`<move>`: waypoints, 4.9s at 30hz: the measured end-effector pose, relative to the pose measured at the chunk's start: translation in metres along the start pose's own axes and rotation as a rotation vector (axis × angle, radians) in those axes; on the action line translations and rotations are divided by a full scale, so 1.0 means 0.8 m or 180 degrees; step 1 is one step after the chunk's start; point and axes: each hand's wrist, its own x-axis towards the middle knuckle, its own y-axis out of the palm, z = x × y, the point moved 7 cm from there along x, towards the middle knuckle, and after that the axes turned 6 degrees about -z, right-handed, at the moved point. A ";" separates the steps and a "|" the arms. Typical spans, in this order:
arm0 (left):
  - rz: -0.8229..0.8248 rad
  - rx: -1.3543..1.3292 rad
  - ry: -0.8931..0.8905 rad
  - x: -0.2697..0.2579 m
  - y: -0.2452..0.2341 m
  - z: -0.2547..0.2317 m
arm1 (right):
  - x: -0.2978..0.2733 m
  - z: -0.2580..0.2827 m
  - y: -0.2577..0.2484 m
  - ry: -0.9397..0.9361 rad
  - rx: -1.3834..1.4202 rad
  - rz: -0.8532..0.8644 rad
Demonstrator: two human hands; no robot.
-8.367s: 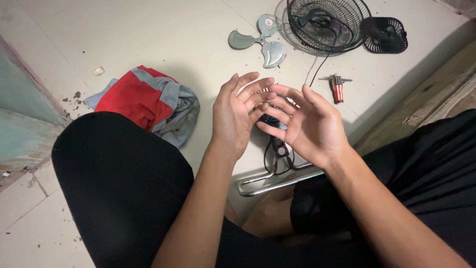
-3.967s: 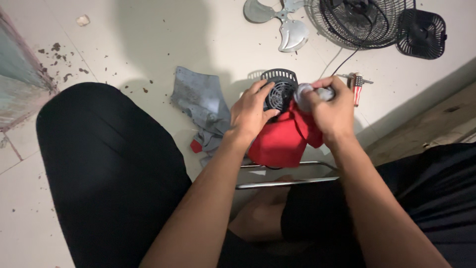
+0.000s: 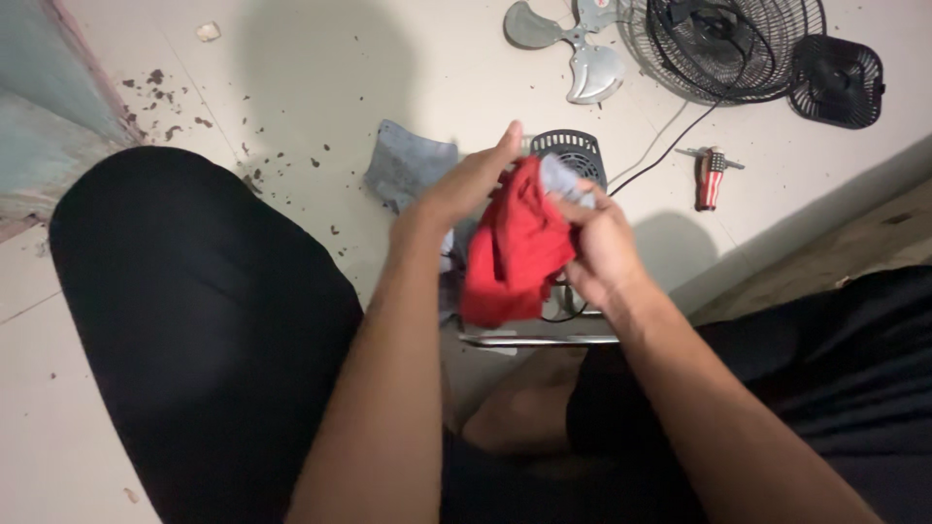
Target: The person wipes the fan motor housing with a cloth, then attaches the front wire cage to the fan stand. They use a screwdriver to tighten the central screw securing the cage. The person then adjusts the cage alignment and continues tightening the screw.
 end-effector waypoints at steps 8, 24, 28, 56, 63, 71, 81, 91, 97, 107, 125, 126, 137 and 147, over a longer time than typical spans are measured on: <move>-0.0310 0.1713 0.0647 -0.045 -0.041 -0.053 | -0.008 0.016 0.015 -0.0472 -0.0898 0.0159; -0.1941 0.0697 0.1203 0.021 -0.031 -0.010 | 0.032 0.033 -0.102 -0.0576 -0.2096 -0.1830; -0.1198 0.0284 0.0055 0.033 0.037 0.056 | 0.045 0.016 -0.126 -0.0136 -0.1810 -0.2102; -0.1256 -0.0721 0.0488 0.024 0.061 0.033 | 0.076 0.008 -0.071 -0.0632 -0.1432 -0.1453; -0.1456 -0.0182 0.0510 0.026 0.051 -0.006 | 0.065 0.039 -0.053 -0.0795 -0.1471 -0.1383; -0.1585 -0.0302 0.0314 0.040 0.063 -0.010 | 0.096 0.061 -0.060 -0.0745 -0.1686 -0.1253; -0.1442 -0.0366 -0.0239 0.076 0.089 -0.015 | 0.146 0.074 -0.087 -0.0218 -0.1436 -0.1389; -0.1514 -0.0284 -0.0621 0.103 0.122 -0.013 | 0.175 0.099 -0.119 0.0240 -0.1859 -0.1214; -0.1610 -0.0176 -0.0460 0.103 0.118 -0.005 | 0.172 0.093 -0.124 0.0181 -0.1950 -0.0981; -0.1742 0.0025 -0.0643 0.095 0.111 0.013 | 0.182 0.073 -0.142 0.0228 -0.1696 -0.0330; -0.2368 0.1803 0.0024 0.134 0.092 0.039 | 0.188 0.050 -0.132 0.0058 -0.1153 -0.0658; -0.2382 0.1751 0.0016 0.137 0.090 0.041 | 0.187 0.053 -0.129 0.0068 -0.1122 -0.0660; -0.2294 0.1189 -0.0247 0.130 0.093 0.050 | 0.185 0.064 -0.133 0.0270 -0.1602 -0.0795; -0.1392 0.0185 -0.0356 0.143 0.087 0.041 | 0.233 0.085 -0.183 0.0153 -0.1232 -0.1120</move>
